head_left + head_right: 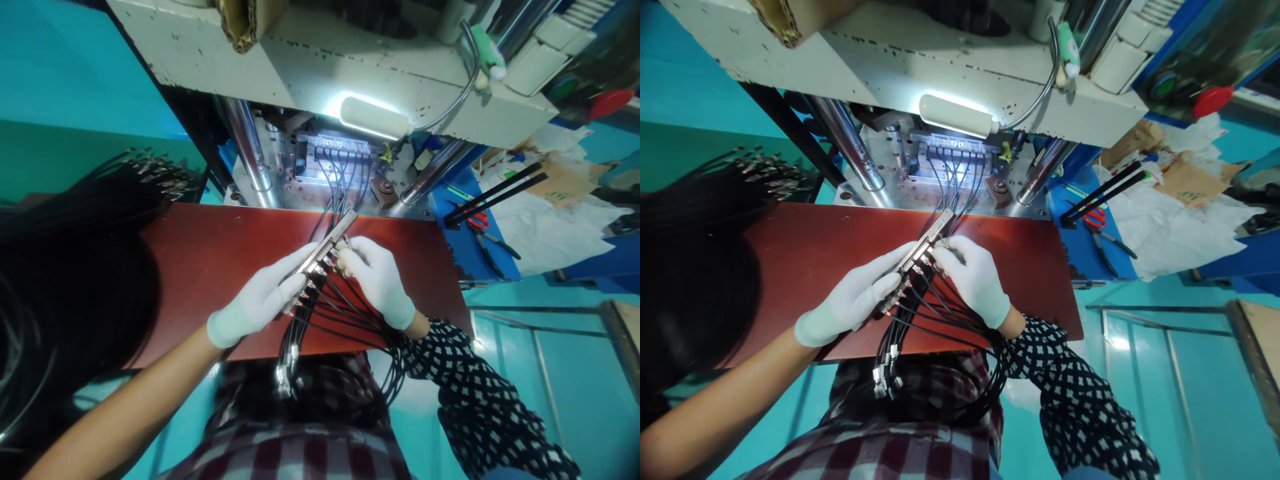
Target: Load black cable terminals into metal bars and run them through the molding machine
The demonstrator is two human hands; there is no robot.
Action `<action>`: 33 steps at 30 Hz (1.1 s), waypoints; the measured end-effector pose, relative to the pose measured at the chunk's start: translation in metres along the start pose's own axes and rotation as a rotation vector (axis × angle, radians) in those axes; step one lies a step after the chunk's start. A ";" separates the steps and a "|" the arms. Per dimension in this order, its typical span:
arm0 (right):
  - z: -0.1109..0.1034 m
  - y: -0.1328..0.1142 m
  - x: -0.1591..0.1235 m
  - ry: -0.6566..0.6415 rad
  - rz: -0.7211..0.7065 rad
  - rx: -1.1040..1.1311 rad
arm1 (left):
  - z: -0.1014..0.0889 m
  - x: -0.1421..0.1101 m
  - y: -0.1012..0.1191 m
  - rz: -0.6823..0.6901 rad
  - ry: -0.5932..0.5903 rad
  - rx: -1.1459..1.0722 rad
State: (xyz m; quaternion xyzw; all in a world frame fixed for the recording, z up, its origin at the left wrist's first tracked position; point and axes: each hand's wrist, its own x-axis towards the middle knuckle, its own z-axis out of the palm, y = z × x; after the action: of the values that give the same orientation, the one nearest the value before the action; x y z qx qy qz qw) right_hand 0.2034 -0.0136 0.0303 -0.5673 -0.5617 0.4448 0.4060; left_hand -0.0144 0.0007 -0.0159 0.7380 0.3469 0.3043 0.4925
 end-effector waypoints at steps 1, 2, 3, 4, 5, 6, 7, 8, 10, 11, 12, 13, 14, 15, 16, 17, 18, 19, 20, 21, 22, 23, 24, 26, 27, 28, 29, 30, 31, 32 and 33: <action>-0.003 0.000 0.000 0.024 0.002 0.014 | -0.001 0.001 0.000 -0.002 0.002 -0.009; -0.007 0.000 0.000 0.047 0.000 0.027 | -0.001 0.001 0.000 -0.003 0.007 -0.017; -0.011 0.001 0.000 0.065 -0.003 0.034 | -0.001 0.002 0.001 -0.004 0.011 -0.025; -0.014 0.001 0.000 0.077 -0.002 0.036 | -0.002 0.003 0.001 -0.004 0.012 -0.036; -0.017 0.001 0.000 0.083 0.004 0.040 | -0.002 0.003 0.001 -0.004 0.011 -0.047; -0.020 0.001 0.001 0.079 0.017 0.046 | -0.002 0.004 0.002 -0.002 0.010 -0.059; -0.022 0.001 0.002 0.069 0.034 0.045 | -0.003 0.004 0.002 0.005 0.009 -0.070; -0.023 0.000 0.003 0.049 0.050 0.028 | -0.003 0.004 0.002 0.013 0.008 -0.080; -0.023 -0.004 0.005 0.003 0.059 -0.046 | -0.003 0.004 0.003 0.023 0.008 -0.097; -0.022 -0.007 0.006 -0.017 0.048 -0.095 | -0.003 0.004 0.003 0.023 0.008 -0.105; -0.021 -0.009 0.007 -0.031 0.029 -0.139 | -0.003 0.004 0.003 0.021 0.009 -0.110; -0.019 -0.011 0.008 -0.045 0.006 -0.170 | -0.003 0.004 0.002 0.019 0.009 -0.112; -0.018 -0.012 0.009 -0.058 -0.016 -0.188 | -0.003 0.003 0.002 0.017 0.009 -0.111; -0.017 -0.013 0.010 -0.072 -0.033 -0.196 | -0.003 0.003 0.002 0.015 0.008 -0.108; -0.017 -0.013 0.011 -0.087 -0.046 -0.202 | -0.004 0.002 0.001 0.015 0.005 -0.105; -0.016 -0.012 0.011 -0.099 -0.056 -0.207 | -0.004 0.002 0.001 0.015 0.003 -0.105; -0.016 -0.011 0.012 -0.105 -0.063 -0.212 | -0.004 0.002 0.001 0.014 0.000 -0.106; -0.016 -0.010 0.012 -0.101 -0.066 -0.216 | -0.005 0.002 0.001 0.012 -0.005 -0.108; -0.017 -0.009 0.012 -0.093 -0.066 -0.220 | -0.005 0.002 0.001 0.014 -0.011 -0.108; -0.017 -0.008 0.012 -0.083 -0.061 -0.225 | -0.005 0.003 0.001 0.019 -0.017 -0.106; -0.017 -0.008 0.012 -0.073 -0.054 -0.230 | -0.004 0.003 0.001 0.026 -0.024 -0.103; -0.017 -0.008 0.012 -0.066 -0.046 -0.237 | -0.004 0.003 0.002 0.029 -0.030 -0.101; -0.017 -0.008 0.011 -0.063 -0.040 -0.245 | -0.004 0.004 0.002 0.028 -0.036 -0.101; -0.017 -0.010 0.010 -0.053 -0.028 -0.251 | -0.003 0.004 0.003 0.024 -0.039 -0.105; -0.016 -0.012 0.010 -0.048 -0.020 -0.243 | -0.003 0.004 0.003 0.023 -0.040 -0.106; -0.016 -0.013 0.009 -0.051 -0.009 -0.229 | -0.003 0.003 0.003 0.024 -0.040 -0.108; -0.016 -0.015 0.009 -0.058 0.003 -0.215 | -0.003 0.003 0.003 0.027 -0.040 -0.110; -0.015 -0.017 0.009 -0.067 0.013 -0.206 | -0.003 0.003 0.003 0.030 -0.038 -0.110; -0.015 -0.018 0.009 -0.072 0.019 -0.204 | -0.003 0.003 0.003 0.031 -0.036 -0.110; -0.015 -0.019 0.008 -0.074 0.023 -0.207 | -0.003 0.003 0.003 0.031 -0.036 -0.111; -0.015 -0.020 0.008 -0.067 0.028 -0.211 | -0.003 0.003 0.003 0.033 -0.037 -0.114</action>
State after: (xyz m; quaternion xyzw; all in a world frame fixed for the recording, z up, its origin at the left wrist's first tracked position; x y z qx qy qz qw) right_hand 0.2121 -0.0038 0.0528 -0.5996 -0.6106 0.4077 0.3186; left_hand -0.0144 0.0040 -0.0115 0.7197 0.3077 0.3178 0.5352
